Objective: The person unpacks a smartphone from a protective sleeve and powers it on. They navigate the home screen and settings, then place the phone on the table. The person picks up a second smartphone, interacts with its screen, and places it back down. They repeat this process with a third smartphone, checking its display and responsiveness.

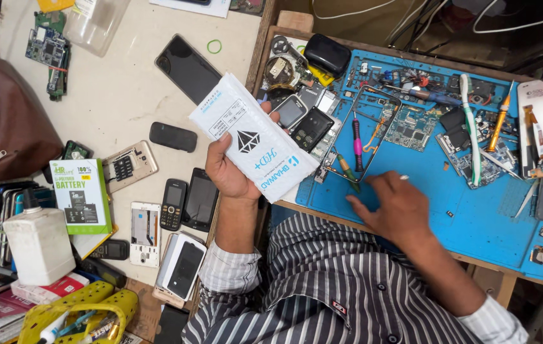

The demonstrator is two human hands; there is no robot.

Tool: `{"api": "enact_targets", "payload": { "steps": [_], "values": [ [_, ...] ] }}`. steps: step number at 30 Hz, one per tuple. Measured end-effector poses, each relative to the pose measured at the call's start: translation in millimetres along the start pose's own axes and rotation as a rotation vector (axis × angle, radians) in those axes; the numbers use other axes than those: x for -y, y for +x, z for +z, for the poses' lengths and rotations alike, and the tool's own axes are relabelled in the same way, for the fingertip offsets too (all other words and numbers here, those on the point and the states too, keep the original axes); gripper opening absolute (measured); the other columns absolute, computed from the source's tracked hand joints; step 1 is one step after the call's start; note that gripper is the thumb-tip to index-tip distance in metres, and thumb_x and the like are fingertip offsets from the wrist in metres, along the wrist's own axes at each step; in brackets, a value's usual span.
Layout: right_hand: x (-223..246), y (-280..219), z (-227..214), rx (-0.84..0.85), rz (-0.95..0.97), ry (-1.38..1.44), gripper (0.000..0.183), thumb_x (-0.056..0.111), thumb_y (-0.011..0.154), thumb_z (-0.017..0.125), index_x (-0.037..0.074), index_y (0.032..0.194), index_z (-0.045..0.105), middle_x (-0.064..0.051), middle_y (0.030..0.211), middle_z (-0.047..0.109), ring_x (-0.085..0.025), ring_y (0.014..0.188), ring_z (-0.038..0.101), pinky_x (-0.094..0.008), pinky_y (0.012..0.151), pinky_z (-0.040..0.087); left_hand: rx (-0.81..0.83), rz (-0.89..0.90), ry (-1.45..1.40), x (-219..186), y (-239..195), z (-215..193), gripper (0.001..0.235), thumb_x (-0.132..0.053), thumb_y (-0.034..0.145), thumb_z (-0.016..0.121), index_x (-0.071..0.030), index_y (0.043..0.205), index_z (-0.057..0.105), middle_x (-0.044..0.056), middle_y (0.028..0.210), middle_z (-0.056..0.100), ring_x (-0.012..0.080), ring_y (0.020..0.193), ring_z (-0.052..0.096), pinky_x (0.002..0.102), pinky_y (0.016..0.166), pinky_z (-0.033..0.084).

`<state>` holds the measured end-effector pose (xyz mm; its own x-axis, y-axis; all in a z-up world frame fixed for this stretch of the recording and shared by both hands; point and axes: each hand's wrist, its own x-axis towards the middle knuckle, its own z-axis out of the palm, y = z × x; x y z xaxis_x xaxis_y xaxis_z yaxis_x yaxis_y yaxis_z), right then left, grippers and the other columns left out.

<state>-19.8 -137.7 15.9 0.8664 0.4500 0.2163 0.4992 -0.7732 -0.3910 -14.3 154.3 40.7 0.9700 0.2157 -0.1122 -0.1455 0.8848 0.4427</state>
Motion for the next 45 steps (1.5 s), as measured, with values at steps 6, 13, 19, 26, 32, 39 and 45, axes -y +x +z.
{"api": "enact_targets", "payload": {
  "steps": [6,13,19,26,32,39,45],
  "values": [
    [27,-6,21,-0.041,-0.044,0.057,0.028,0.034,0.085,0.085,0.010,0.092,0.074,-0.005,0.082,0.064,-0.024,0.064,0.063,-0.039,0.054,0.049,0.060,-0.155,-0.060,24,2,19,0.084,-0.036,0.094,0.059,0.005,0.161,0.030,0.032,0.151,0.050,0.0446,0.135,0.056,0.060,0.111,0.050],
    [26,-1,12,-0.067,-0.012,0.149,0.032,0.026,0.076,0.083,0.008,0.099,0.072,-0.008,0.086,0.066,-0.027,0.068,0.065,-0.039,0.057,0.051,0.202,-0.410,-0.107,74,9,43,0.082,-0.035,0.093,0.060,0.003,0.160,0.031,0.029,0.153,0.050,0.0420,0.137,0.055,0.056,0.114,0.048],
    [-18,26,-21,-0.045,0.042,-0.099,0.034,0.022,0.082,0.084,0.014,0.114,0.076,-0.006,0.098,0.065,-0.026,0.075,0.065,-0.039,0.061,0.051,0.225,-0.299,-0.104,56,12,45,0.080,-0.034,0.097,0.058,0.007,0.161,0.033,0.031,0.151,0.051,0.0429,0.134,0.057,0.057,0.114,0.049],
    [-48,54,-24,-0.077,-0.065,-0.103,0.016,0.022,0.090,0.082,0.014,0.102,0.076,-0.004,0.100,0.064,-0.026,0.079,0.065,-0.040,0.068,0.053,0.073,-0.187,0.006,27,3,40,0.081,-0.034,0.092,0.057,0.005,0.159,0.032,0.031,0.145,0.054,0.0408,0.131,0.059,0.056,0.108,0.051],
    [-84,14,-33,-0.339,-0.073,-0.150,0.014,0.015,0.091,0.086,0.012,0.100,0.076,-0.006,0.101,0.068,-0.026,0.082,0.068,-0.038,0.071,0.054,0.210,-0.381,-0.160,56,-4,36,0.081,-0.036,0.098,0.058,0.006,0.162,0.033,0.030,0.149,0.053,0.0405,0.133,0.059,0.056,0.110,0.053],
    [-141,-29,-57,-0.335,0.141,-0.369,0.012,0.011,0.100,0.087,0.012,0.108,0.079,-0.004,0.104,0.067,-0.021,0.083,0.068,-0.032,0.069,0.053,0.310,-0.726,0.083,159,-13,37,0.070,-0.031,0.103,0.063,0.006,0.157,0.038,0.029,0.141,0.058,0.0341,0.123,0.066,0.047,0.099,0.059],
    [-117,-37,-57,-0.372,0.229,-0.056,0.013,0.006,0.106,0.075,0.007,0.119,0.074,-0.010,0.109,0.069,-0.025,0.088,0.069,-0.031,0.070,0.056,0.193,-0.685,0.273,216,-1,35,0.051,-0.020,0.099,0.069,0.003,0.141,0.051,0.018,0.123,0.068,0.0263,0.107,0.071,0.040,0.087,0.063]
  ]
}}
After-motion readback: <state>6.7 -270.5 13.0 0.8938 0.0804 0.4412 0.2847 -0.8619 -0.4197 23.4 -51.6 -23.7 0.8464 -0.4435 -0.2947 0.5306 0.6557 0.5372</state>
